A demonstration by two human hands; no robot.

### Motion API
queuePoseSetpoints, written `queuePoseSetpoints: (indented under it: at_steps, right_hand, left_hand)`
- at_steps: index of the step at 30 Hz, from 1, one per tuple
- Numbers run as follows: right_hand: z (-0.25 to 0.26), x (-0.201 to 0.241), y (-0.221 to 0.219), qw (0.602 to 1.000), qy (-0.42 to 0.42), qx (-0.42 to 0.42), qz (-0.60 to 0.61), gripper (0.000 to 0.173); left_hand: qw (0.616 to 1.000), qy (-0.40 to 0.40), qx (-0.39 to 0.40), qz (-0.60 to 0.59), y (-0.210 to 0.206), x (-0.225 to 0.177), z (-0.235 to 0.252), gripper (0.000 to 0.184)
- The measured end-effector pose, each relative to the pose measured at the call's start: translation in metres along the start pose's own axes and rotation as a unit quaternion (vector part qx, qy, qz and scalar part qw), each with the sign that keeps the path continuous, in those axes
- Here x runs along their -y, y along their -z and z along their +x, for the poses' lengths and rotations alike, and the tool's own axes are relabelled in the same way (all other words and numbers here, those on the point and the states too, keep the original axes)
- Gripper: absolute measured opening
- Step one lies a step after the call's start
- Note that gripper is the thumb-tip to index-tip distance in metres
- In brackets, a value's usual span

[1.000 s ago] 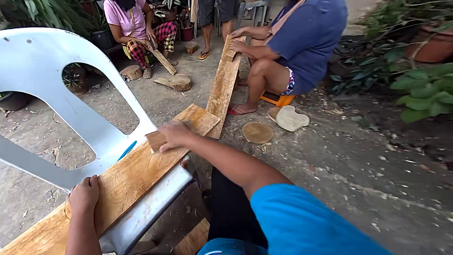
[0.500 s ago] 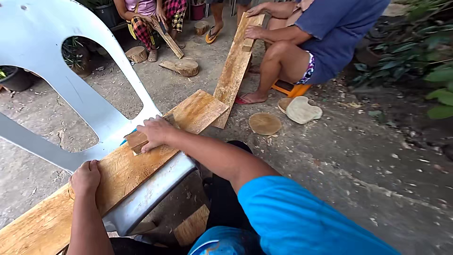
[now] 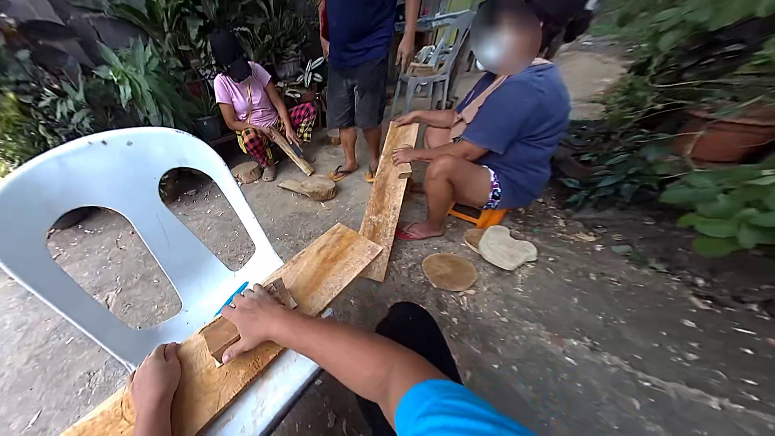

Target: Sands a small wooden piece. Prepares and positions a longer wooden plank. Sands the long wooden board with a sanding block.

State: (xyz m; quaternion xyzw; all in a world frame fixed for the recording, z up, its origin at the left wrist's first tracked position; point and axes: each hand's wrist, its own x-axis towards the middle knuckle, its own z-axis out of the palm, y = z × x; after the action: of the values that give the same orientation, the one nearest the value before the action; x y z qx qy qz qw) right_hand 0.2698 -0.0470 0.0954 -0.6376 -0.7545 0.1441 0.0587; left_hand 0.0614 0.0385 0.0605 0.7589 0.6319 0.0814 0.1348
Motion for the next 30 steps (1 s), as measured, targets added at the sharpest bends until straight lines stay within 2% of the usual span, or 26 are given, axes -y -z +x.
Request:
queuePoseSetpoints:
  at_steps: [4,7,15,19,25,28,30]
  right_hand:
    - [-0.004,0.001,-0.003,0.999,-0.009,-0.029,-0.027,0.088]
    - [-0.006,0.001,-0.009,0.998,-0.009,-0.05,-0.03,0.096]
    - [-0.003,-0.001,-0.001,0.999,-0.036,-0.008,-0.018,0.091]
    - [-0.023,-0.04,0.01,0.995,-0.097,-0.027,-0.014,0.09]
    - [-0.076,-0.127,0.03,0.962,-0.267,-0.062,-0.012,0.098]
    - [-0.076,-0.135,0.03,0.951,-0.304,-0.056,-0.026,0.101]
    - [-0.069,-0.119,0.024,0.958,-0.281,-0.048,-0.034,0.101]
  left_hand:
    - [1.0,0.005,-0.002,0.001,-0.004,0.002,0.007,0.046]
    - [1.0,0.003,-0.003,0.005,-0.007,0.005,0.011,0.045]
    - [1.0,-0.005,0.009,0.016,-0.013,0.016,0.018,0.047]
    - [1.0,-0.008,0.006,0.019,-0.015,0.02,0.019,0.047]
    - [1.0,-0.003,-0.003,0.009,-0.014,0.013,0.011,0.044]
    - [1.0,0.013,0.001,0.009,-0.012,0.008,0.009,0.045]
    - [0.999,0.024,0.009,0.023,-0.01,0.005,0.008,0.045]
